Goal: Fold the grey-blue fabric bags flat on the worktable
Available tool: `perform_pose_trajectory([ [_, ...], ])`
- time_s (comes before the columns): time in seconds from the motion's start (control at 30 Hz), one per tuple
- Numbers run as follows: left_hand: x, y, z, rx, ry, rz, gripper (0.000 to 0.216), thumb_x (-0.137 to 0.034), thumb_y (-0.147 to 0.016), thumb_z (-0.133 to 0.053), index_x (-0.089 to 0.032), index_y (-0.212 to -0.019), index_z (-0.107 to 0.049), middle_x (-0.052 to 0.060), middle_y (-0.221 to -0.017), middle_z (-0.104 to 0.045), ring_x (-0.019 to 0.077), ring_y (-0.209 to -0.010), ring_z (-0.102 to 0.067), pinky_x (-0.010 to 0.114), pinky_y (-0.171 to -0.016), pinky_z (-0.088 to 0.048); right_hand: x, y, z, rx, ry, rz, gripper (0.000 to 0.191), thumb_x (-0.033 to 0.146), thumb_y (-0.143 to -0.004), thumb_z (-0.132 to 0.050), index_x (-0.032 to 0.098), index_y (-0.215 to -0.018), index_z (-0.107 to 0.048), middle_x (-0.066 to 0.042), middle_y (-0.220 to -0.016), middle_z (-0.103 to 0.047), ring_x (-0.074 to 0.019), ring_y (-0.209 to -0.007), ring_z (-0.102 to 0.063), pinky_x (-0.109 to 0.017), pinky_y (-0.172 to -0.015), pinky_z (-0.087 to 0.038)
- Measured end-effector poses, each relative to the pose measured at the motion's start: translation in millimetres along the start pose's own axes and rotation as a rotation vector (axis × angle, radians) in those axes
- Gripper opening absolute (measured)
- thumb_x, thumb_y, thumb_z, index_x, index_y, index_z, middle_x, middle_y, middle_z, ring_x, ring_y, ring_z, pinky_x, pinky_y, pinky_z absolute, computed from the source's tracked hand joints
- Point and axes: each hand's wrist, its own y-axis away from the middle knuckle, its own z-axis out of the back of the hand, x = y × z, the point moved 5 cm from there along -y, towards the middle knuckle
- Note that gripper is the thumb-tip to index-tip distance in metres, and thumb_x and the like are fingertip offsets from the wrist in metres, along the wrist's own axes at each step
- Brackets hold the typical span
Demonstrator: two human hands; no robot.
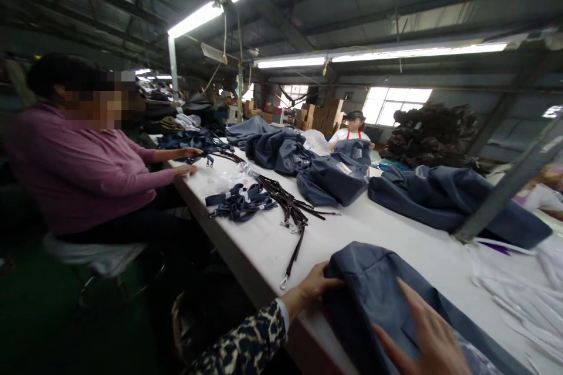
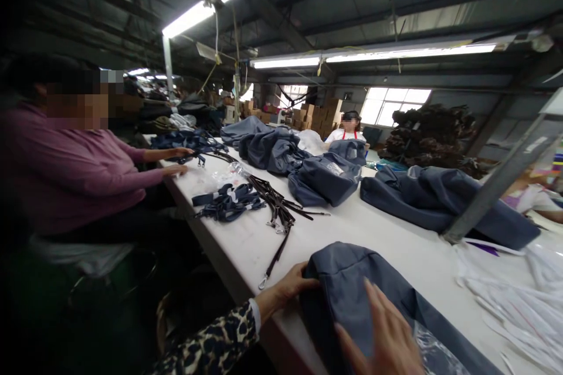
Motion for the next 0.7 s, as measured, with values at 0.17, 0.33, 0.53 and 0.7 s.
perform_pose_trajectory([
  [0.17,2.9,0.5,5.0,0.043,0.026,-0.019,0.067,-0.031,-0.054,-0.09,-0.013,-0.115,-0.069,0.011,-0.112,-0.069,0.0303,-0.104,-0.062,0.04,-0.095,-0.046,28.3,-45.1,-77.0,0.34,0.722,0.066,0.067,0.014,-0.076,-0.066,0.017,-0.141,-0.048,-0.024,-0.13,-0.057,-0.0439,-0.117,-0.056,-0.057,-0.089,-0.047],
  [0.33,10.2,2.6,-0.5,-0.023,0.119,-0.059,0.067,-0.024,-0.059,-0.086,-0.016,-0.121,-0.064,0.009,-0.117,-0.067,0.0293,-0.109,-0.06,0.039,-0.096,-0.046,26.6,-51.5,-88.5,0.517,1.017,0.03,0.056,0.005,-0.09,-0.036,0.01,-0.145,-0.04,-0.021,-0.115,-0.066,-0.0319,-0.092,-0.069,-0.042,-0.074,-0.052],
  [0.53,10.3,11.6,-14.2,-0.256,0.188,-0.102,0.044,-0.015,-0.062,-0.073,-0.014,-0.105,-0.064,0.005,-0.096,-0.068,0.0218,-0.09,-0.061,0.032,-0.083,-0.047,8.2,-30.8,-80.3,0.405,1.086,0.139,0.051,0.006,-0.093,-0.037,0.016,-0.143,-0.045,-0.009,-0.116,-0.068,-0.0217,-0.095,-0.069,-0.031,-0.072,-0.052],
  [0.7,15.1,15.6,-16.2,-0.374,0.217,-0.161,0.03,-0.014,-0.064,-0.066,-0.015,-0.093,-0.062,0.0,-0.081,-0.061,0.016,-0.075,-0.054,0.027,-0.07,-0.043,-7.5,-11.3,-89.2,0.258,1.09,0.286,0.048,0.01,-0.091,-0.047,0.018,-0.138,-0.052,-0.006,-0.105,-0.07,-0.0227,-0.093,-0.066,-0.033,-0.07,-0.053],
])
